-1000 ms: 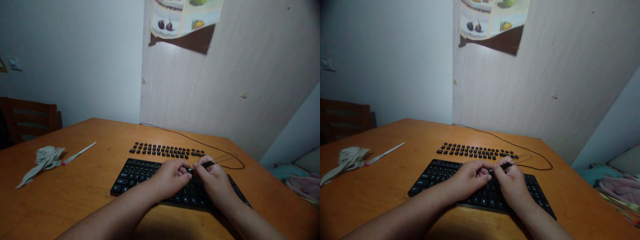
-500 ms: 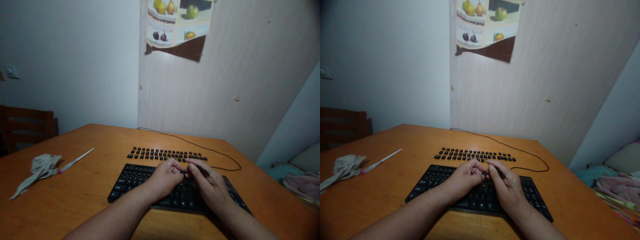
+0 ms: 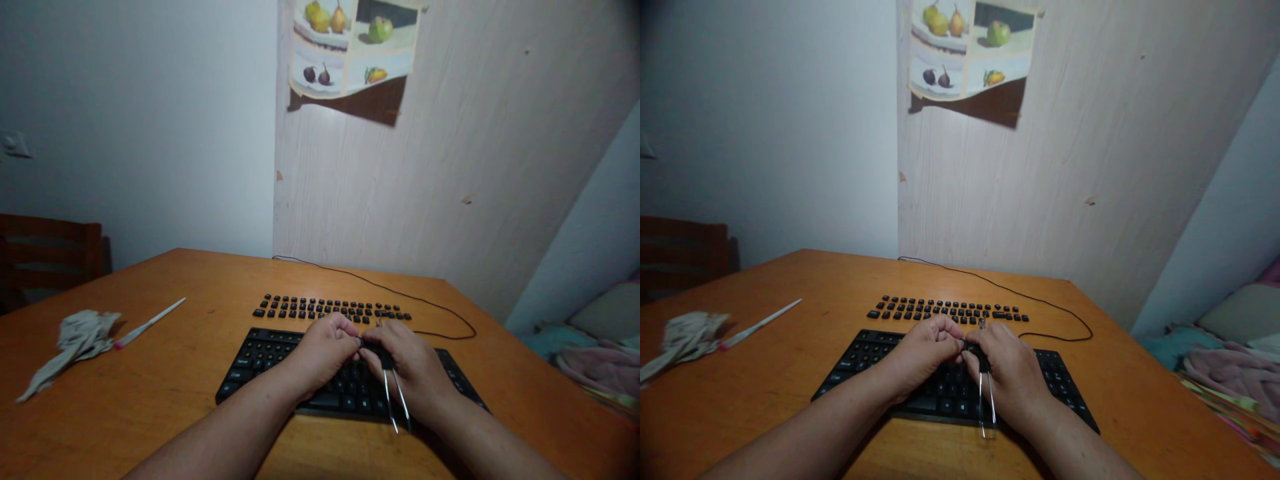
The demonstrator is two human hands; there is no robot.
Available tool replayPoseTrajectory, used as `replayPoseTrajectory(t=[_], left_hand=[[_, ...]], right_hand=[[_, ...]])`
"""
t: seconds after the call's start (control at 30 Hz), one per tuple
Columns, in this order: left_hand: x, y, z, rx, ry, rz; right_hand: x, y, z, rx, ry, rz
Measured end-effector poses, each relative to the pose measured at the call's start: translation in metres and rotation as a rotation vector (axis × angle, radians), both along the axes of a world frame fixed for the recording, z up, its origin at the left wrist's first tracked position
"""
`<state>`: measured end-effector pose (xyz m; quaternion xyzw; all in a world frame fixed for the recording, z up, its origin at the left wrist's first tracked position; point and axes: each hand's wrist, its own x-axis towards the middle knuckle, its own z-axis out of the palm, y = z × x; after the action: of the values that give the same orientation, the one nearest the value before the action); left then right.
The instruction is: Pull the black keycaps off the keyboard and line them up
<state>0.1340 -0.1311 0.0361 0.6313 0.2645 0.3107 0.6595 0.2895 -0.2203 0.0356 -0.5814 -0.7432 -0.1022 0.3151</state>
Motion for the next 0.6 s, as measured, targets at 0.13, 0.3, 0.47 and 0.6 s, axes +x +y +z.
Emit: replayPoseTrajectory(t=[0.13,0.3,0.47,0.6], left_hand=[[0.0,0.003,-0.001,0.073,0.049,-0.003],[-0.009,0.017,-0.003,0.533,0.256,0.168],[-0.02,0.025,-0.001,0.843,0.478,0.278],[-0.022,0.027,0.001,0.936,0.605,0.324]], right_hand=[[0.0,0.0,0.003,-0.034,-0.027,-0.026],[0.033,0.011,0.001,0.016,0.048,-0.122],[0.073,0.026,0.001,-0.103,0.087,-0.247],[0.082,0.039,0.005,-0.28,0.025,-0.273]])
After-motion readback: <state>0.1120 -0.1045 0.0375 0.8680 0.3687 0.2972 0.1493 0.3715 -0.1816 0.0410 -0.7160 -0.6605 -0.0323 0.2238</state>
